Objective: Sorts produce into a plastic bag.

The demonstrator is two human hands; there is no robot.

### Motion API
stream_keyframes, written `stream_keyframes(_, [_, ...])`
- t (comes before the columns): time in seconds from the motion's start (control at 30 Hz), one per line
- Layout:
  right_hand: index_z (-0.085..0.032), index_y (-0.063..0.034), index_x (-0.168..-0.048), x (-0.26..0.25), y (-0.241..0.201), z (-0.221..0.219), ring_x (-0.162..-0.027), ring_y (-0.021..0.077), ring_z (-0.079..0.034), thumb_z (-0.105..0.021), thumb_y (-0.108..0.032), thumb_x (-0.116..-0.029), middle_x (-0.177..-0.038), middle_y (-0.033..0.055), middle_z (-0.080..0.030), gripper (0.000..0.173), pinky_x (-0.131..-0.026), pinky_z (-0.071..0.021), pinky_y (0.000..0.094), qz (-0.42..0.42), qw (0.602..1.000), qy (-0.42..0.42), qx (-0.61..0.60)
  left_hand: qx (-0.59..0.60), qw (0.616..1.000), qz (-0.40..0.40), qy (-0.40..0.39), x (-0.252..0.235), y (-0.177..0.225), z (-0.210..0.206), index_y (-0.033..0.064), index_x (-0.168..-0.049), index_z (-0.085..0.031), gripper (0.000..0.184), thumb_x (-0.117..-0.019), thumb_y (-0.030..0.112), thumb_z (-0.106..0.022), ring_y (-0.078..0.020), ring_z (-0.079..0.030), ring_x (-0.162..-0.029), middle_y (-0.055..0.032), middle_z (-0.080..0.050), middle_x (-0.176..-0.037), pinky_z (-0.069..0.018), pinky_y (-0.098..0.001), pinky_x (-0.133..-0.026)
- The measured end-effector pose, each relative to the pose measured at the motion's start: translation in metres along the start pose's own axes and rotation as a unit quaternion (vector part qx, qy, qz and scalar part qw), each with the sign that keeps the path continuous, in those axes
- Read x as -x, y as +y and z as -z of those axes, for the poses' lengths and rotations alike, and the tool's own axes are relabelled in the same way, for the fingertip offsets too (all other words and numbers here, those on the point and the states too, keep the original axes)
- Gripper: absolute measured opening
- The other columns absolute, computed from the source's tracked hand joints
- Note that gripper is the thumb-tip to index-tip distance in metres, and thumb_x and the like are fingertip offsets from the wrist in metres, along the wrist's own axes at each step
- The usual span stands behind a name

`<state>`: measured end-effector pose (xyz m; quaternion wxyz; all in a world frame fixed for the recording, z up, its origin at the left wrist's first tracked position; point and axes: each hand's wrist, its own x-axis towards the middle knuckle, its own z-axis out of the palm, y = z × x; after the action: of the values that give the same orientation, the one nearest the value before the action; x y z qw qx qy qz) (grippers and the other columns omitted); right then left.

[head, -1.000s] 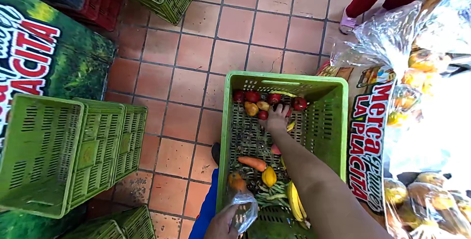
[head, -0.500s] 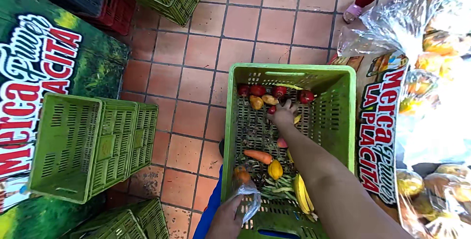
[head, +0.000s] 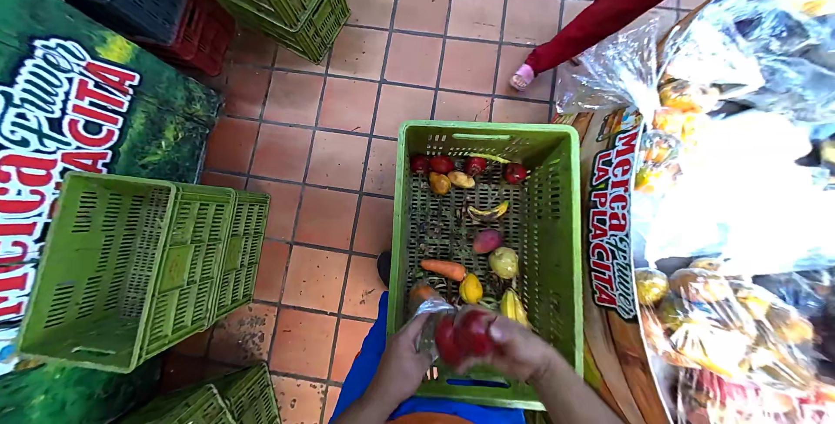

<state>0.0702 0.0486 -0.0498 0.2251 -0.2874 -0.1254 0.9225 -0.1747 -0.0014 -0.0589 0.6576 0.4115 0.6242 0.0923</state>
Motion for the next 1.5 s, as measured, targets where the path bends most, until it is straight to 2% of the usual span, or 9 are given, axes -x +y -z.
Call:
stream_keyframes(0.23, [-0.041,-0.0042,-0.145,0.005,0.044,-0.029,-0.117,0.0344,-0.065,-0.086,-0.057,-0.0706,-0.132,0.0184,-0.062,0.102,-0.097,-0.0573,0.0542,0.012,0.989,0.14,-0.047,-0.052,0.998,0.013,-0.032,0.019,0.005,-0.014,0.0159,-0.159,-0.033,0.078,-0.0889,0.007,-0.065,-0.0196,-0.072,-0.099,-0.0094,-0.06,-0.141,-0.0632,-0.0432,-0.08])
stream_keyframes(0.43, [-0.049,-0.0126,-0.147,0.031,0.057,-0.032,-0.121,0.0224,-0.063,-0.058,-0.021,-0.0974,-0.139,0.0095,-0.06,0.051,-0.095,-0.0571,0.0445,-0.016,0.946,0.207,0.248,-0.143,0.984,-0.074,0.081,0.028,-0.001,-0.055,0.0109,-0.155,-0.045,0.064,-0.0932,0.011,-0.061,-0.0181,-0.052,-0.139,-0.0082,-0.05,-0.155,-0.0434,-0.0415,-0.117])
stream_keyframes(0.63, [-0.044,-0.0091,-0.154,0.075,0.05,-0.045,-0.142,0.0276,-0.049,-0.053,-0.018,-0.1011,-0.156,0.0129,-0.047,0.054,-0.116,-0.0432,0.0513,-0.012,0.679,0.109,0.726,-0.08,0.985,-0.046,0.147,0.06,0.032,-0.086,0.0235,-0.154,-0.047,0.068,-0.0913,0.001,-0.057,-0.0166,-0.07,-0.11,-0.0043,-0.064,-0.139,-0.0601,-0.0431,-0.091])
stream_keyframes(0.83, [-0.066,-0.0043,-0.111,0.118,0.027,-0.09,-0.115,0.0357,-0.062,-0.054,-0.004,-0.0962,-0.112,0.0151,-0.067,0.019,-0.097,-0.0529,0.0526,0.136,0.512,-0.027,0.848,-0.092,0.966,-0.059,0.234,0.105,0.078,-0.083,0.0254,-0.137,-0.066,0.051,-0.0934,0.002,-0.056,-0.0156,-0.073,-0.097,0.0017,-0.071,-0.128,-0.0605,-0.0464,-0.086])
stream_keyframes(0.93, [-0.07,-0.0084,-0.111,0.144,-0.001,-0.112,-0.108,0.0283,-0.065,-0.052,-0.014,-0.1029,-0.106,0.0094,-0.07,0.021,-0.094,-0.0555,0.046,0.234,0.531,-0.039,0.813,-0.068,0.973,-0.041,0.215,0.121,0.105,-0.079,0.0237,-0.139,-0.064,0.046,-0.0969,0.005,-0.057,-0.0199,-0.071,-0.071,-0.0079,-0.074,-0.111,-0.0611,-0.0434,-0.064])
stream_keyframes(1.07, [-0.069,-0.0113,-0.123,0.184,-0.029,-0.1,-0.104,0.018,-0.068,-0.066,-0.029,-0.0989,-0.116,0.0045,-0.07,0.03,-0.09,-0.06,0.0404,0.413,0.734,0.091,0.531,0.028,0.984,-0.131,0.119,0.155,0.144,-0.072,0.026,-0.143,-0.061,0.057,-0.0953,-0.003,-0.055,-0.0188,-0.062,-0.058,-0.0096,-0.073,-0.106,-0.0552,-0.0371,-0.052])
stream_keyframes(1.2, [-0.026,-0.0216,-0.163,0.17,-0.027,-0.087,-0.139,0.018,-0.05,-0.093,-0.043,-0.0673,-0.158,0.0026,-0.044,0.119,-0.111,-0.049,0.0462,0.301,0.779,0.151,0.529,0.041,0.969,-0.235,0.062,0.182,0.191,-0.065,0.0257,-0.145,-0.06,0.059,-0.0938,-0.004,-0.059,-0.0195,-0.064,-0.06,-0.0098,-0.072,-0.113,-0.0559,-0.0369,-0.052])
stream_keyframes(1.37, [-0.07,-0.0039,-0.113,0.132,-0.039,-0.175,-0.083,0.0088,-0.067,-0.064,-0.01,-0.0952,-0.093,0.0042,-0.071,0.02,-0.078,-0.0585,0.0317,0.387,0.759,0.224,0.474,0.033,0.928,-0.372,0.01,0.237,0.253,-0.056,0.0246,-0.151,-0.054,0.06,-0.0975,-0.003,-0.049,-0.0176,-0.064,-0.065,-0.009,-0.07,-0.122,-0.0545,-0.0336,-0.053])
stream_keyframes(1.5, [-0.067,-0.0114,-0.095,0.143,-0.064,-0.226,-0.083,0.0092,-0.067,-0.038,-0.034,-0.1105,-0.086,-0.0014,-0.069,0.04,-0.081,-0.0582,0.0328,0.535,0.701,0.237,0.407,0.134,0.827,-0.546,0.014,0.263,0.276,0.008,0.0175,-0.154,-0.046,0.056,-0.0998,0.002,-0.046,-0.0099,-0.062,-0.061,-0.0062,-0.062,-0.137,-0.0575,-0.027,-0.057])
